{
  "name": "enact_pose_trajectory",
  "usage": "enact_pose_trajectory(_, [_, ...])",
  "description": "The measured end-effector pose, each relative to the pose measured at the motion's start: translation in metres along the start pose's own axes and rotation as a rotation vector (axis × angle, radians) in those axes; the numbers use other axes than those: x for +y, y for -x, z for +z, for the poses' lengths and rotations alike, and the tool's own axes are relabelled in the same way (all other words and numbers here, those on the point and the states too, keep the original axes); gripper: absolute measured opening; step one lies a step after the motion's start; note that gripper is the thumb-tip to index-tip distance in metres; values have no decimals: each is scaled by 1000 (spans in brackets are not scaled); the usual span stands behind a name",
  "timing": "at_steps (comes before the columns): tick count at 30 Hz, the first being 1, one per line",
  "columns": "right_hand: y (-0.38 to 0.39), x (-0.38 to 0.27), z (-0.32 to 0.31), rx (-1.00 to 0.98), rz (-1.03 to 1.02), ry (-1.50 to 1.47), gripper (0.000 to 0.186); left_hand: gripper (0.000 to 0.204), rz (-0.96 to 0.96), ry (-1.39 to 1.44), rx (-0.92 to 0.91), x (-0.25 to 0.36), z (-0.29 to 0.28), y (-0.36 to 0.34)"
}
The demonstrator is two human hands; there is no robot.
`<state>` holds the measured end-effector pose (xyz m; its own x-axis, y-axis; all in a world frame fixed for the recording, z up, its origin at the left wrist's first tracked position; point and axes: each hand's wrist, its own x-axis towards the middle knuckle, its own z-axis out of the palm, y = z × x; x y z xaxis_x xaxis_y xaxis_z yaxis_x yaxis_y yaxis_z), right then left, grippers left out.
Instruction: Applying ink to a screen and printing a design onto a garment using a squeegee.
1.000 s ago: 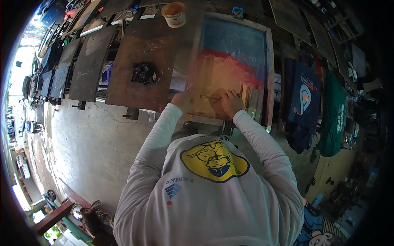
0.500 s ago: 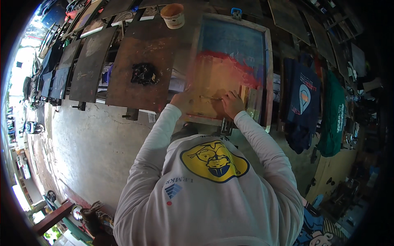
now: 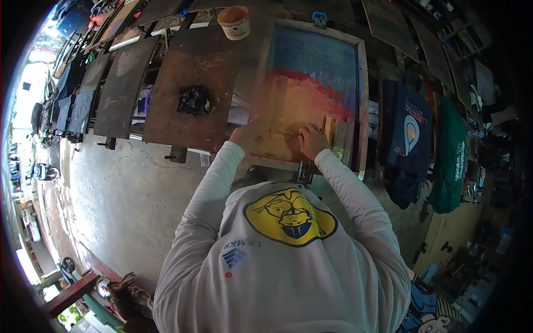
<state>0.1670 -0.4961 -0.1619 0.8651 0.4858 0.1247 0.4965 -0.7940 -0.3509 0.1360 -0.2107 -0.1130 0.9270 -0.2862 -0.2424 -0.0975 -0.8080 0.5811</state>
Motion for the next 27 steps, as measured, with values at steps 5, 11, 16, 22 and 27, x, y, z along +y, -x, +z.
enact_pose_trajectory(5, [-6,2,-1,31,-15,-3,8,65,-12,0,26,-6,7,-3])
enact_pose_trajectory(11, [-12,7,5,53,38,-15,7,69,-9,-9,25,-12,12,-4])
enact_pose_trajectory(16, [-16,12,5,82,13,-3,8,73,-14,-1,28,-13,13,-4])
enact_pose_trajectory(22, [-9,17,-11,139,-26,-99,19,76,-39,-36,-25,-9,8,-2])
enact_pose_trajectory(27, [6,42,-20,129,145,-242,17,76,22,-34,4,-3,2,-1])
